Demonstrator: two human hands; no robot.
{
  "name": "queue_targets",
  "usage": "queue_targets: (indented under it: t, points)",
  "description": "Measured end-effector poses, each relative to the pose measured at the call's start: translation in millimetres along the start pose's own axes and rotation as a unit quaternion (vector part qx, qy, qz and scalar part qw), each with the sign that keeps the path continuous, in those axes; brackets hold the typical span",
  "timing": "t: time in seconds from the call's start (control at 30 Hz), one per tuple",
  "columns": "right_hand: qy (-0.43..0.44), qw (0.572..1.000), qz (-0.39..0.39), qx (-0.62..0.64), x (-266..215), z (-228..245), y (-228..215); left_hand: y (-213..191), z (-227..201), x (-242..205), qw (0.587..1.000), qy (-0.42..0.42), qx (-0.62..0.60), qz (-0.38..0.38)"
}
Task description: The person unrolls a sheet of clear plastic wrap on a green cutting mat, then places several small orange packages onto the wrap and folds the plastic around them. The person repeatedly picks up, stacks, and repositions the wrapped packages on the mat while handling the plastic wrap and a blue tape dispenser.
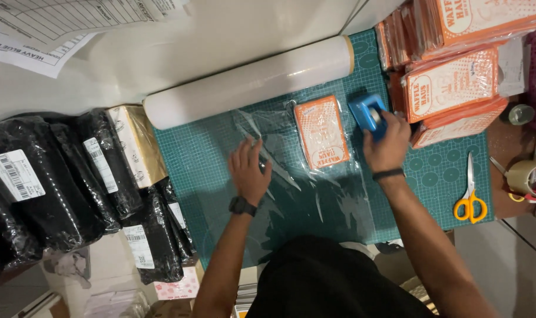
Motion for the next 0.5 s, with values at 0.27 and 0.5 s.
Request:
queue_targets:
  t: [0.27,0.5]
  points:
    - [0.021,0.998,0.047,-0.027,53,30,41,-5,-22,-47,0.991,-0.094,-0.081,0.044]
    - [0.005,0.995,-0.096,-0.036,32,-33,-67,-15,-19,-102,0.980,-0.163,-0.105,0.048]
Point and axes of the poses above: each hand's wrist, its own x-axis towards the middle knuckle, its own y-axis out of the palm, z = x × y, the point moved 9 cm from there along x, towards the middle knuckle, and after that the axes turned 10 degrees about -x, right-handed, at the moved point
